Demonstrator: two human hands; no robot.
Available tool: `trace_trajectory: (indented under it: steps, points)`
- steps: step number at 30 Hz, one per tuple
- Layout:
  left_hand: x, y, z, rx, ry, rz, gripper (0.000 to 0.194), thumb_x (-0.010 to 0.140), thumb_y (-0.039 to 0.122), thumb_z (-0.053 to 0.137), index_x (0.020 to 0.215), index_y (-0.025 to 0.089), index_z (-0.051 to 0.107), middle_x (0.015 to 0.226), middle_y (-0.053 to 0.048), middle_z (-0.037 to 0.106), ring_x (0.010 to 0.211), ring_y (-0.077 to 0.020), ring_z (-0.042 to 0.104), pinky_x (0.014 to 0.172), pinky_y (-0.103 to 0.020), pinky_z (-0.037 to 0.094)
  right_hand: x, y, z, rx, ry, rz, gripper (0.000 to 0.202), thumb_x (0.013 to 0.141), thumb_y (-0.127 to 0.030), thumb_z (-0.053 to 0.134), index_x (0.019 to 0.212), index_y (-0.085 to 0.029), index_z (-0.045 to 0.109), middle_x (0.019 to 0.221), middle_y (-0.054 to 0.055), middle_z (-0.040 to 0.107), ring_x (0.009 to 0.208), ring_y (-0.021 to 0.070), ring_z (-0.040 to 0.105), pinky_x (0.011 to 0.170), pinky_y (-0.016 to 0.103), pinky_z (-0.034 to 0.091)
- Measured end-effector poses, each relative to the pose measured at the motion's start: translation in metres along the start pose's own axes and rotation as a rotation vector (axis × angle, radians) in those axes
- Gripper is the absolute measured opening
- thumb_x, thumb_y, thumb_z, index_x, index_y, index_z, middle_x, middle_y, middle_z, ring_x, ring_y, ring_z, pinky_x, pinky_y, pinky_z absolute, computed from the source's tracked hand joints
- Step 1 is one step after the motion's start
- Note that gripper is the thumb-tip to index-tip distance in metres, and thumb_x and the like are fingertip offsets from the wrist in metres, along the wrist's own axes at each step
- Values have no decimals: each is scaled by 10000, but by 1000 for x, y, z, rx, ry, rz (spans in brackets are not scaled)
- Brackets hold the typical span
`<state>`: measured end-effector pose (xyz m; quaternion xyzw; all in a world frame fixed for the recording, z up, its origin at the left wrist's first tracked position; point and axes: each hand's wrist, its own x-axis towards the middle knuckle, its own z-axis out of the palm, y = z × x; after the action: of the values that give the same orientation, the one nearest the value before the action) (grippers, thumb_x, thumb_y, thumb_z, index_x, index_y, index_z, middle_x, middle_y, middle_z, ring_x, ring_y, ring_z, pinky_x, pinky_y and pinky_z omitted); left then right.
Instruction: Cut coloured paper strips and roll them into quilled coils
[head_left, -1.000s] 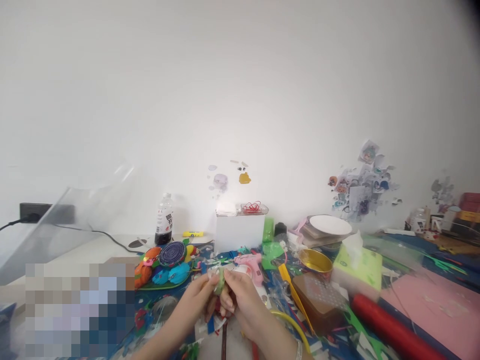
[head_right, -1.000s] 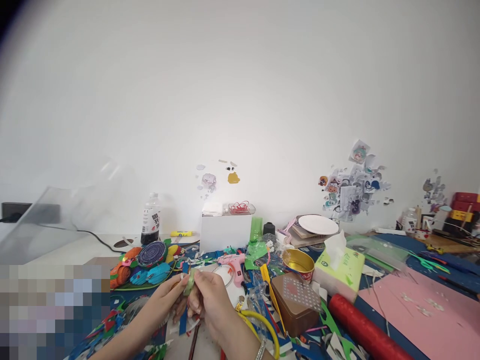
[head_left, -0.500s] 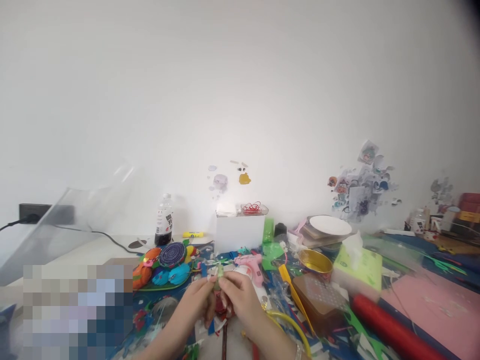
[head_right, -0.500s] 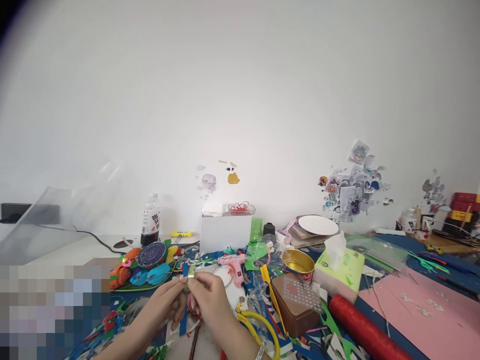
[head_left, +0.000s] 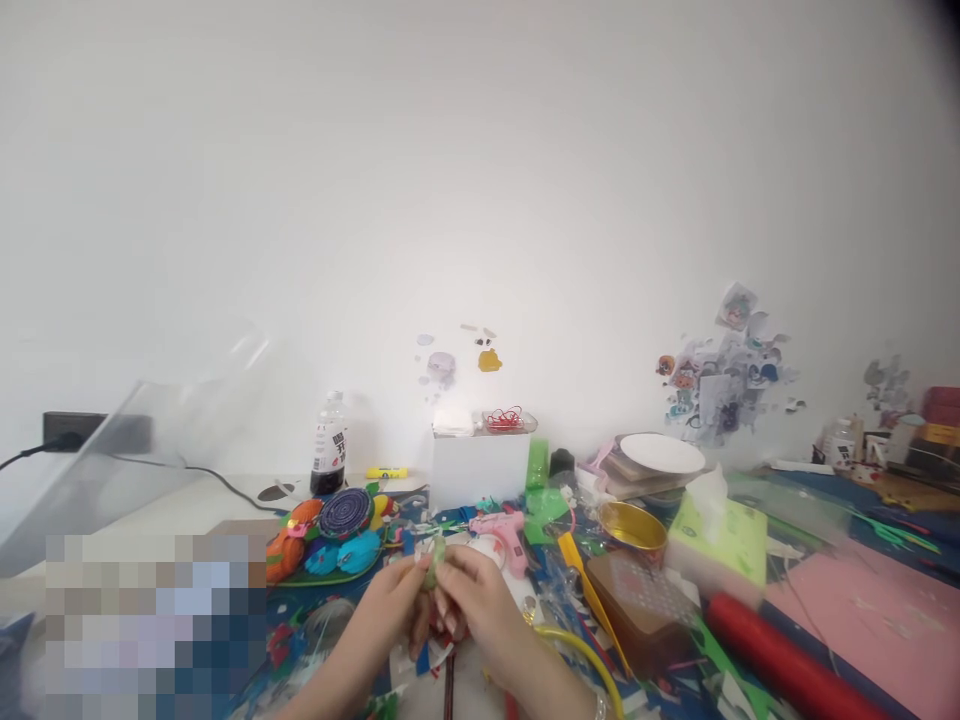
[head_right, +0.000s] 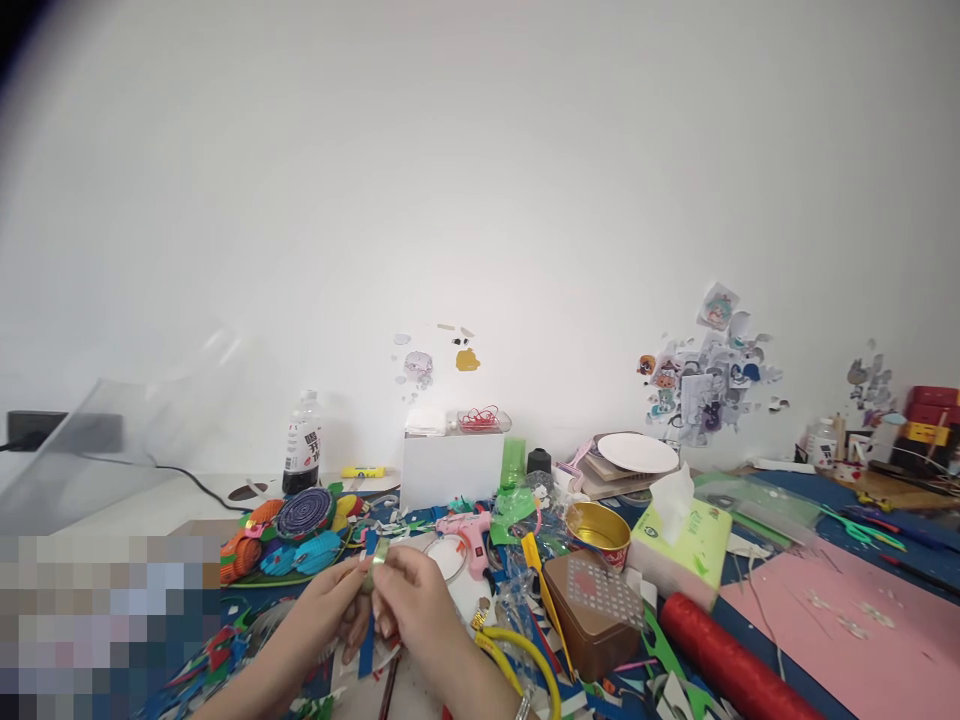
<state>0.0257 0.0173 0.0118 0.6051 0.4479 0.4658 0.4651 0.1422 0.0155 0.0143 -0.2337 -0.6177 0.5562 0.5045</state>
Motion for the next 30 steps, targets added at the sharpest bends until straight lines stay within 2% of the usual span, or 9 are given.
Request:
trace_trajectory:
  steps: [4, 11, 23, 30]
  points:
    - [-2, 4, 0, 13, 40, -40, 457, 732, 575, 399, 504, 182, 453, 270, 45, 453, 250, -86, 390, 321, -180, 250, -3, -3, -1, -86, -75, -79, 222, 769, -364, 570, 803, -154, 505, 520, -76, 404, 411, 55, 373, 397, 160, 297]
    - [2, -3, 0, 77, 23, 14, 448, 733, 576, 362, 519, 190, 440, 264, 42, 466, 234, -84, 377, 323, -184, 237, -2, 4, -2, -64, -41, -74, 294, 780, -438, 543, 745, -152, 486, 478, -77, 396, 375, 53, 336, 361, 163, 254]
    - [-4, 1, 4, 168, 40, 56, 404, 748, 549, 327, 532, 215, 398, 267, 66, 436, 245, -97, 372, 344, -203, 285, -2, 2, 1, -5, -9, -83, 272, 795, -393, 516, 656, -188, 403, 427, -95, 365, 347, 58, 304, 353, 170, 242]
    - [-9, 2, 2, 338, 155, 221, 299, 784, 438, 369, 603, 213, 447, 351, 77, 447, 342, -127, 440, 423, -226, 382, -1, 2, -4, -26, 14, -92, 209, 773, -297, 464, 604, -186, 411, 417, -86, 361, 351, 62, 312, 358, 172, 244]
